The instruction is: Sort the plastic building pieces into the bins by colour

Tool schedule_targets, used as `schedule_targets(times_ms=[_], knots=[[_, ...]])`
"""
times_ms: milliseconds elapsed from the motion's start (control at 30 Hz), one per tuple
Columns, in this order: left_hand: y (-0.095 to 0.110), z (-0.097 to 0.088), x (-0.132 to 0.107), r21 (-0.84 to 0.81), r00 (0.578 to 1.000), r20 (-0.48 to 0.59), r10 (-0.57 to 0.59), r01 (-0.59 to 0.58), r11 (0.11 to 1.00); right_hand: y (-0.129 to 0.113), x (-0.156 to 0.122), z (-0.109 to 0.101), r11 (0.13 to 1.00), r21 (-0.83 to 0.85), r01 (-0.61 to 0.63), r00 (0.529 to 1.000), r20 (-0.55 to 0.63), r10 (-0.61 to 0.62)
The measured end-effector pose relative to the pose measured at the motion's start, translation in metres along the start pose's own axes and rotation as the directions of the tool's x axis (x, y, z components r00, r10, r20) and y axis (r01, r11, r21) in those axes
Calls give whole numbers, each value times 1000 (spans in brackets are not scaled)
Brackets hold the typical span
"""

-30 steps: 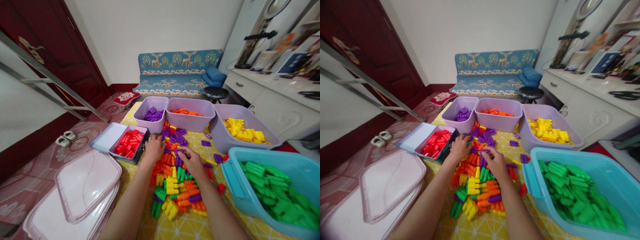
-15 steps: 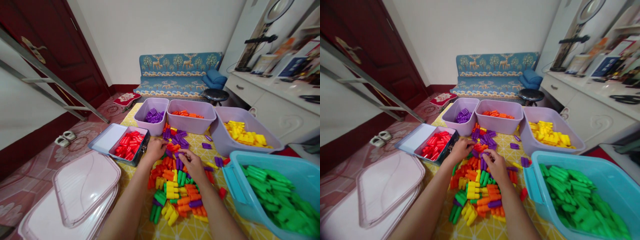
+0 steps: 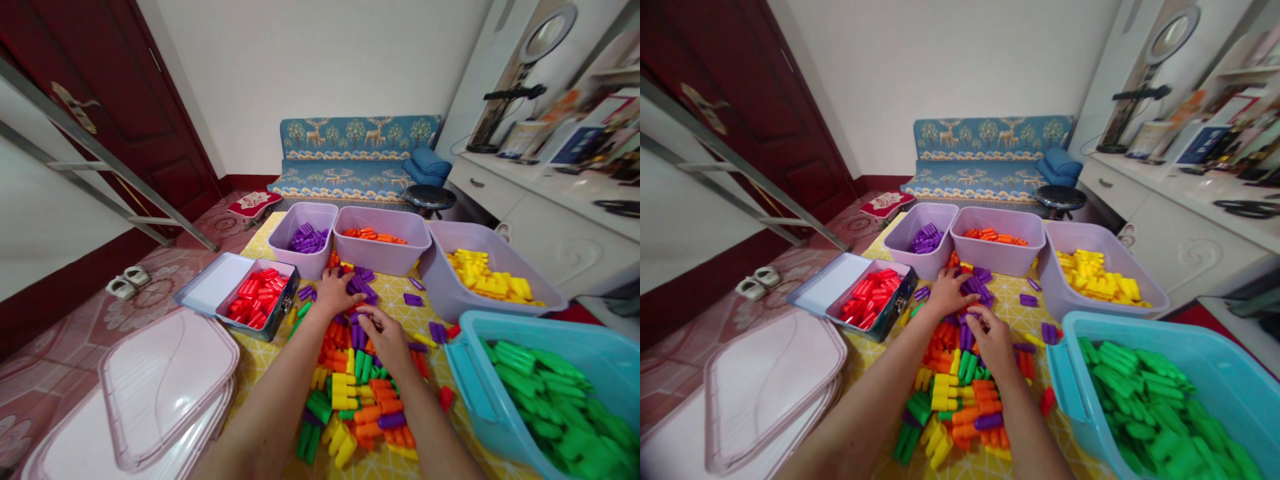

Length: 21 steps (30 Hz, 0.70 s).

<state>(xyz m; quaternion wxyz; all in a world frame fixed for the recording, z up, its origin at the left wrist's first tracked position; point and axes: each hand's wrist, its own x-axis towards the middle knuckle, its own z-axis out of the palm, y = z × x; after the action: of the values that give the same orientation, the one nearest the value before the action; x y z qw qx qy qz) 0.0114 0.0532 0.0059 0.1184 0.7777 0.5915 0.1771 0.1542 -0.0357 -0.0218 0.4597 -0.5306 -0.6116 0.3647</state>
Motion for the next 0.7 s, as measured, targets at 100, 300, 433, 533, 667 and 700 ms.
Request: schedule_targets(times_ms=[100,300,433,533,667,700], knots=[[1,-3,-2,7,999,29,33,-34,999,-3,-1,0,999,33,-19,999,-40,20],[-9,-13,-33,-172,966,142,217,-192,966,3,1,-6,1000,-9,26,952,-306,-27],[-10,-10,-61,-210,983,2,182,-178,961,17,7,-12,940,-321,118,869,-425,-254],[-8,-6,-70,-203,987,-57,150,-158,966,24,10,-11,890,-448,81,908,-334,-251],[-6,0,-71,-164,988,-94,124,-138,977,23,9,-6,853,-511,103,976,-112,-184],[-6,1,-70,-158,987,-100,124,-139,978,22,9,-6,862,-491,124,982,-63,-177]])
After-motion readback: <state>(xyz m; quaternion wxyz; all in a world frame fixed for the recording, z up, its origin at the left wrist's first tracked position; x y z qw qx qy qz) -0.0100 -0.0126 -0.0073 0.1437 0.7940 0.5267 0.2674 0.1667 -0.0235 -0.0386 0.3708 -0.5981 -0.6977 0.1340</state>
